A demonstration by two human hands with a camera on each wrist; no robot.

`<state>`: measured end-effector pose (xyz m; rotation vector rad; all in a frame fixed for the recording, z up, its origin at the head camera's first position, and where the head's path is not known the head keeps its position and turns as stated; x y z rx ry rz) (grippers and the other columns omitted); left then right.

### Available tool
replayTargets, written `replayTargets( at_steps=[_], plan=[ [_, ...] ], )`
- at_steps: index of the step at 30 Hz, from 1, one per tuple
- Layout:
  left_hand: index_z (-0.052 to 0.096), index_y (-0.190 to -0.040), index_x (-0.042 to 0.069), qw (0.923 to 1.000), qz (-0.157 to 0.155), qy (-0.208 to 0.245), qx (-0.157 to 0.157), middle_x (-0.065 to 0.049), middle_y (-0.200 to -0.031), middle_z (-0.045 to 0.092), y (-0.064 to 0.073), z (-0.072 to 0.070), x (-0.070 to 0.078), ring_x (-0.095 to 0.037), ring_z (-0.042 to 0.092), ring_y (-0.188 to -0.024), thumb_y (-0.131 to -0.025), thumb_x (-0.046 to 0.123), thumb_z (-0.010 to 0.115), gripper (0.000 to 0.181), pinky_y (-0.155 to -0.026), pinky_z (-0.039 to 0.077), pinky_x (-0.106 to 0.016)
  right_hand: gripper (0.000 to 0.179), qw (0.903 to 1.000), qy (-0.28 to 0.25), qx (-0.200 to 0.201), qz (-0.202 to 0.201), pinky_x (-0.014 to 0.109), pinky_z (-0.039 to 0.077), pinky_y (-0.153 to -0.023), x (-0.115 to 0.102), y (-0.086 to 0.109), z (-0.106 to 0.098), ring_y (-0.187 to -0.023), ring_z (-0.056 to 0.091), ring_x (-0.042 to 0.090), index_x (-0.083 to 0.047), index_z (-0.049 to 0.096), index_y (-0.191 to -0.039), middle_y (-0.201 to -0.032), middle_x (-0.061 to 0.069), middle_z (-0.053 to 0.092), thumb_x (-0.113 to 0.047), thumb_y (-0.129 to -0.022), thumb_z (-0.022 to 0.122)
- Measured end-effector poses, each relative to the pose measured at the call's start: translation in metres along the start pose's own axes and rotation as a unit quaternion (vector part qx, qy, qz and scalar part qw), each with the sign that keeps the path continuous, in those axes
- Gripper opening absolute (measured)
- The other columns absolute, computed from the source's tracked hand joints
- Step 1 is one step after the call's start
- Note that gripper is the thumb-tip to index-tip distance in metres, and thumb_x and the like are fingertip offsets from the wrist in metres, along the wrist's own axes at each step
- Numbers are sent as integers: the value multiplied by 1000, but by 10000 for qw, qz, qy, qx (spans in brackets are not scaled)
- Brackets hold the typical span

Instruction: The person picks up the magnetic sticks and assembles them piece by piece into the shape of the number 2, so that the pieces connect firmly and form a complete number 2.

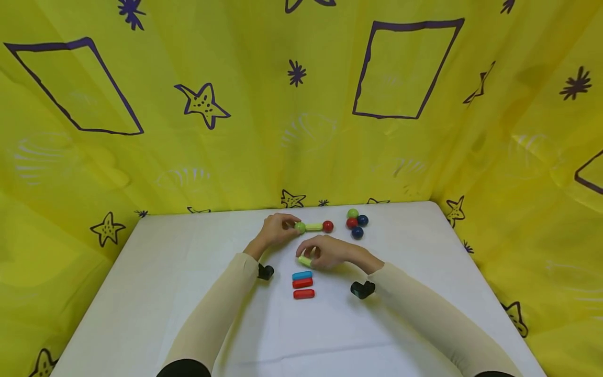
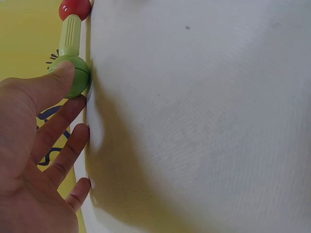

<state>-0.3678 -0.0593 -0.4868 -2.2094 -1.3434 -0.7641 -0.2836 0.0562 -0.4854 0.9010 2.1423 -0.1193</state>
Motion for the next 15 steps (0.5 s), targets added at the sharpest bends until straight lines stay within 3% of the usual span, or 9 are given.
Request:
replayTargets(
  at_steps=[7, 15],
  plan=[
    [77, -118, 13, 10000, -67, 13, 12, -3, -104, 76, 0, 1, -3, -18, 64, -89, -90, 21, 81, 29, -88, 46, -41, 36, 9935, -1039, 463, 82, 34, 58, -78, 10, 13, -10, -93, 68, 20, -16, 66, -126, -119, 7, 68, -1, -93, 70],
    [78, -118, 14, 9999, -133, 17, 22, -2, -103, 76, 0, 1, -2, -19, 63, -90, -90, 20, 81, 29, -95, 40, -47, 32, 9842, -1513, 917, -8, 43, 60, -74, 17, 24, -20, -92, 70, 23, -14, 67, -123, -121, 10, 68, -1, -94, 68]
  ],
)
Point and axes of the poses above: each hand's wrist, its own y-axis away from the middle knuckle, its own z-axis out of the palm, x = y × z, the point moved 9 cm from there along -y, towards the middle knuckle
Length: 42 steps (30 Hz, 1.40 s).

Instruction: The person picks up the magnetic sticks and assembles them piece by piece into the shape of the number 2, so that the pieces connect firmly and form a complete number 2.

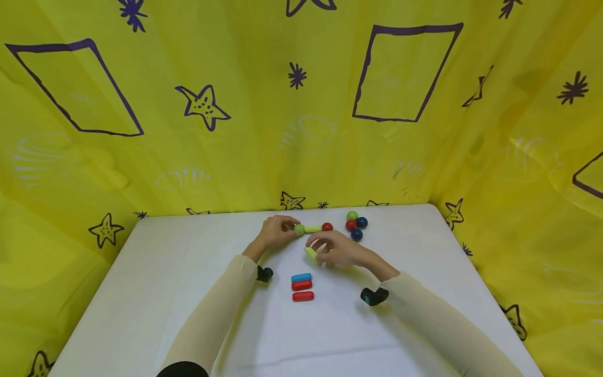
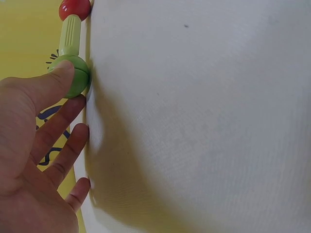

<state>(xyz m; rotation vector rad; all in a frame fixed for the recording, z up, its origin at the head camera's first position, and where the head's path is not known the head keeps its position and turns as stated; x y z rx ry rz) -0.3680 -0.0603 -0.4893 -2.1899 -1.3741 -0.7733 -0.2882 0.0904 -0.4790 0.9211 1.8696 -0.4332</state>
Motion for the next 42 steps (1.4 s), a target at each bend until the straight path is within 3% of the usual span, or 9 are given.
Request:
replayTargets(
  at_steps=[13, 24, 34, 42],
  plan=[
    [78, -117, 14, 10000, -9, 46, -4, -2, -103, 76, 1, 0, 1, -19, 61, -89, -90, 20, 80, 28, -87, 44, -39, 29, 9988, -79, 486, 23, 40, 60, -74, 8, 16, -13, -100, 68, 23, -11, 68, -122, -118, 9, 69, -5, -94, 71],
    [77, -119, 14, 9999, -76, 100, -115, -1, -105, 75, 1, 1, 0, -18, 58, -89, -92, 21, 78, 29, -85, 44, -37, 32, 9938, -365, 992, 349, 39, 60, -71, 26, 35, -29, -90, 72, 26, -8, 68, -124, -118, 15, 70, -6, -93, 74],
    [77, -120, 15, 9998, -99, 128, -121, -2, -105, 75, 1, -2, 1, -20, 57, -90, -92, 21, 79, 29, -84, 44, -36, 37, 9809, -735, 1596, 832, 35, 59, -75, 43, 40, -38, -86, 70, 26, -8, 65, -131, -117, 16, 67, -7, -95, 73],
    [77, -120, 14, 9998, -75, 126, -154, -3, -105, 75, 2, 0, 1, -20, 58, -89, -91, 22, 79, 30, -82, 44, -35, 37, 9692, -695, 2066, 1147, 34, 60, -75, 53, 33, -41, -89, 70, 24, -8, 67, -130, -115, 16, 69, -9, -94, 75]
  ],
)
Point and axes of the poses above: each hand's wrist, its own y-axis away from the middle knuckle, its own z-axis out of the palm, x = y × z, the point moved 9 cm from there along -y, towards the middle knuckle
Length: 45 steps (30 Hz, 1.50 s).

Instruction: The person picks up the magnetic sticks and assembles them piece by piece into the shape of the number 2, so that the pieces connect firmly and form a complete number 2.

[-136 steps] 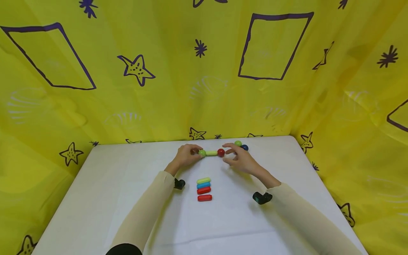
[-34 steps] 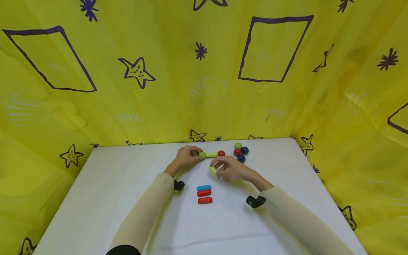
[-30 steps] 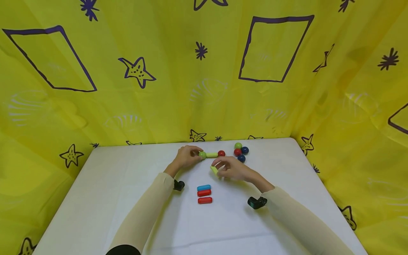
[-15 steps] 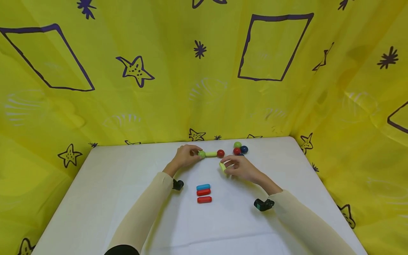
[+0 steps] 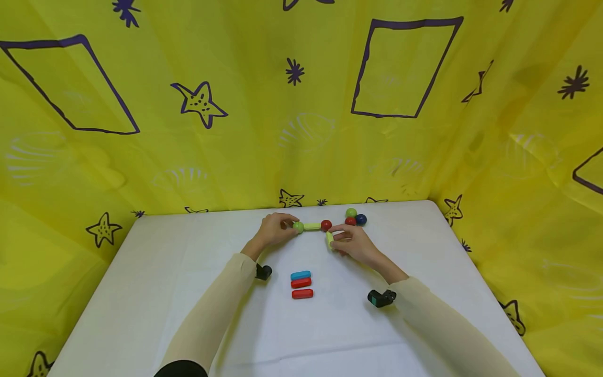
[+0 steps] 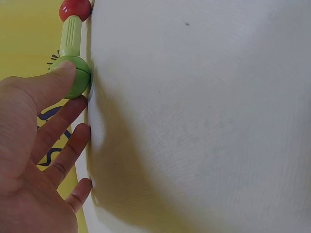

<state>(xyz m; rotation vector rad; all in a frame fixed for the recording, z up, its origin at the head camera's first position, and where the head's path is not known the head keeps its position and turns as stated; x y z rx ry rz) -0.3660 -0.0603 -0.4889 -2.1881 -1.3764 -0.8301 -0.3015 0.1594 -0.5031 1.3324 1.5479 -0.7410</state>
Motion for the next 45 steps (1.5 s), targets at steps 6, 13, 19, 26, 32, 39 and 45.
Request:
replayTargets(
  at_steps=[6, 13, 19, 26, 32, 39, 45],
  plan=[
    [77, -119, 13, 10000, 29, 15, 5, -3, -105, 75, 1, 0, 1, -20, 58, -89, -91, 21, 79, 29, -81, 45, -34, 37, 9999, 61, 87, 95, 34, 60, -74, 1, -5, 2, -91, 71, 24, -6, 67, -131, -116, 17, 70, -8, -95, 74],
    [77, -120, 14, 10000, -50, 33, -13, -3, -107, 75, -1, 0, 0, -20, 58, -90, -92, 20, 78, 28, -83, 46, -35, 37, 9997, 16, 70, 239, 33, 60, -70, 1, -10, 0, -82, 71, 22, -5, 66, -132, -112, 18, 71, -7, -95, 73],
    [77, -119, 13, 10000, -3, 50, -11, -4, -107, 75, -2, 0, 1, -21, 58, -91, -92, 19, 78, 28, -84, 46, -35, 33, 9994, 35, 56, 325, 32, 60, -68, 4, -15, -1, -79, 71, 21, -4, 68, -128, -110, 17, 72, -7, -95, 73],
    [76, -120, 12, 9999, -39, 56, 97, -4, -107, 76, -3, -1, -1, -21, 59, -91, -92, 19, 79, 29, -85, 46, -36, 31, 9990, 205, 202, 337, 31, 59, -65, 1, -19, 0, -76, 69, 20, -4, 69, -124, -109, 18, 71, -6, -93, 74],
    [76, -120, 11, 9997, -108, 35, 220, -4, -105, 76, -4, -3, -4, -20, 59, -88, -91, 19, 79, 30, -84, 44, -37, 30, 9978, 536, 322, 232, 29, 57, -61, -2, -22, 1, -68, 66, 19, -3, 69, -122, -106, 17, 71, -5, -93, 74],
    [77, -119, 11, 9993, -91, 45, 355, -4, -103, 76, -3, -4, -2, -19, 59, -84, -91, 18, 80, 30, -82, 43, -35, 28, 9953, 820, 511, 94, 27, 55, -58, -10, -24, 3, -66, 64, 17, -3, 70, -120, -102, 15, 71, -4, -92, 75],
    [77, -118, 11, 9991, -125, 72, 388, -4, -103, 76, -4, -4, -3, -19, 59, -84, -90, 18, 80, 29, -80, 43, -34, 28, 9939, 937, 577, 41, 26, 54, -58, -12, -23, 3, -70, 64, 18, -4, 70, -119, -102, 15, 71, -4, -91, 76]
  ],
)
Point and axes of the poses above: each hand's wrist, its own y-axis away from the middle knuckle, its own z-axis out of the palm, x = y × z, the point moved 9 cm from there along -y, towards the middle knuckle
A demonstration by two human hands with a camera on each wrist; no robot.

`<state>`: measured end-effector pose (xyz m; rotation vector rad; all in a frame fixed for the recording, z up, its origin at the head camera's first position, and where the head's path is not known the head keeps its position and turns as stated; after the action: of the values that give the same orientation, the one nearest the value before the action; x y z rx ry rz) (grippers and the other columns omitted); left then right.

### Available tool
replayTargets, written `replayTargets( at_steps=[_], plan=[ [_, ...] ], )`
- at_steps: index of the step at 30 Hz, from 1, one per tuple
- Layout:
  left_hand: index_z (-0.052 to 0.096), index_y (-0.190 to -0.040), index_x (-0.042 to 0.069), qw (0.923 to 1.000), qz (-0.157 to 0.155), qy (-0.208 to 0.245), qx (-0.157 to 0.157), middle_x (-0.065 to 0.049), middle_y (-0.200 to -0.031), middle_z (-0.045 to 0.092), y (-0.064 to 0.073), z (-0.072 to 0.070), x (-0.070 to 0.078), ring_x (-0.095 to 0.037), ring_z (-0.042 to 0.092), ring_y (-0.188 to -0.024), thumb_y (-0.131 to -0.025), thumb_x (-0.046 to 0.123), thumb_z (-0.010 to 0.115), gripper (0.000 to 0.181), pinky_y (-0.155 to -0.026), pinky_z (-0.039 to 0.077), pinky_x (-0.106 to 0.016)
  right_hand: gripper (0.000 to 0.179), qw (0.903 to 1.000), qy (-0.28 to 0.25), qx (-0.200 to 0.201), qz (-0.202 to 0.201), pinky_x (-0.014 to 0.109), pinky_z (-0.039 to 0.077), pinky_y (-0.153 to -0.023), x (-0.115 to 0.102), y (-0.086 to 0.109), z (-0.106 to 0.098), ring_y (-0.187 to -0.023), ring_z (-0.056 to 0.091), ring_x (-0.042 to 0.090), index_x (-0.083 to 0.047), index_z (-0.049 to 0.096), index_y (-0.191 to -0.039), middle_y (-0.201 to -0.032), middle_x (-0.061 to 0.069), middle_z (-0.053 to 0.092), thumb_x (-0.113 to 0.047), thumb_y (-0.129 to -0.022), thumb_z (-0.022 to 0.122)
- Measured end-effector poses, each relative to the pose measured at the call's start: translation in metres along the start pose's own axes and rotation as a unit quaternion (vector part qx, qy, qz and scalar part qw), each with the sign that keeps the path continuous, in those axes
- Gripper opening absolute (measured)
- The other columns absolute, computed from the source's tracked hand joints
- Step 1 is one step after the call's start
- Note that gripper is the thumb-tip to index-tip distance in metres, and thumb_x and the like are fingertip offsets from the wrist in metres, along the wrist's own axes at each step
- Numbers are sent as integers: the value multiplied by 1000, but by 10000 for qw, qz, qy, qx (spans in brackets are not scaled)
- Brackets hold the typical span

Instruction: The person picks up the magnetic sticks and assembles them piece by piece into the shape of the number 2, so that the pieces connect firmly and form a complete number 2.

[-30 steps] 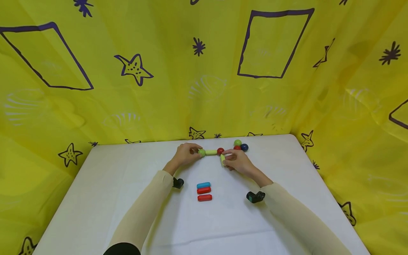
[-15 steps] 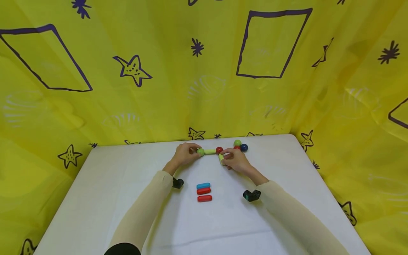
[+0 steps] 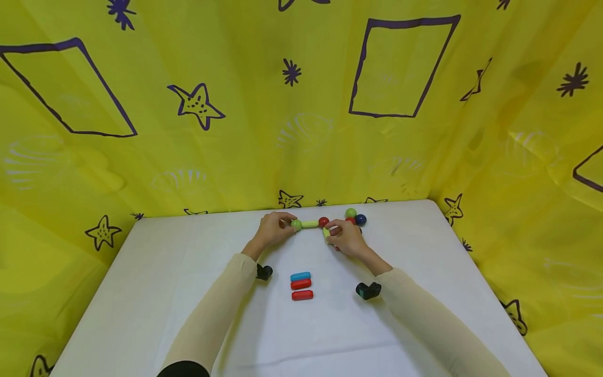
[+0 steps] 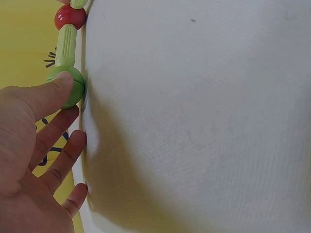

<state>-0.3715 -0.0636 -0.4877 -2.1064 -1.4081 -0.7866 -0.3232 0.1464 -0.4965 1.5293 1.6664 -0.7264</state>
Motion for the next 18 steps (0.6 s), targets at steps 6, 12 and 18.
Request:
replayTargets(
  at_steps=[6, 12, 18],
  plan=[
    [77, -119, 12, 9999, -74, -64, -39, -3, -103, 75, -2, 2, -4, -18, 58, -85, -91, 19, 80, 29, -81, 43, -34, 29, 10000, -19, 14, 44, 26, 54, -59, -1, 1, 0, -68, 64, 18, -3, 70, -120, -103, 16, 71, -4, -92, 75],
    [77, -118, 12, 9999, -84, -50, -41, -3, -103, 75, -2, 2, -2, -19, 58, -84, -90, 19, 80, 29, -80, 43, -34, 28, 9999, -31, 44, 120, 26, 53, -59, 0, 1, 0, -67, 62, 19, -4, 69, -120, -103, 15, 70, -5, -92, 75],
    [78, -118, 13, 10000, -90, -27, -13, -3, -103, 76, -2, 2, -2, -18, 58, -83, -90, 18, 80, 29, -82, 42, -35, 28, 9999, 49, 36, 85, 27, 53, -59, 1, 1, 1, -67, 63, 19, -5, 69, -120, -103, 14, 70, -6, -92, 75]
  ],
)
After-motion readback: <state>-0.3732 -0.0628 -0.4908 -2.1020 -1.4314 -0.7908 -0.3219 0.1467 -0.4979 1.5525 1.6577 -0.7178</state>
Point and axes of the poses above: each hand's wrist, its own y-axis away from the middle knuckle, its own z-axis out of the palm, x = y × z, the point moved 9 cm from there along -y, towards the middle knuckle
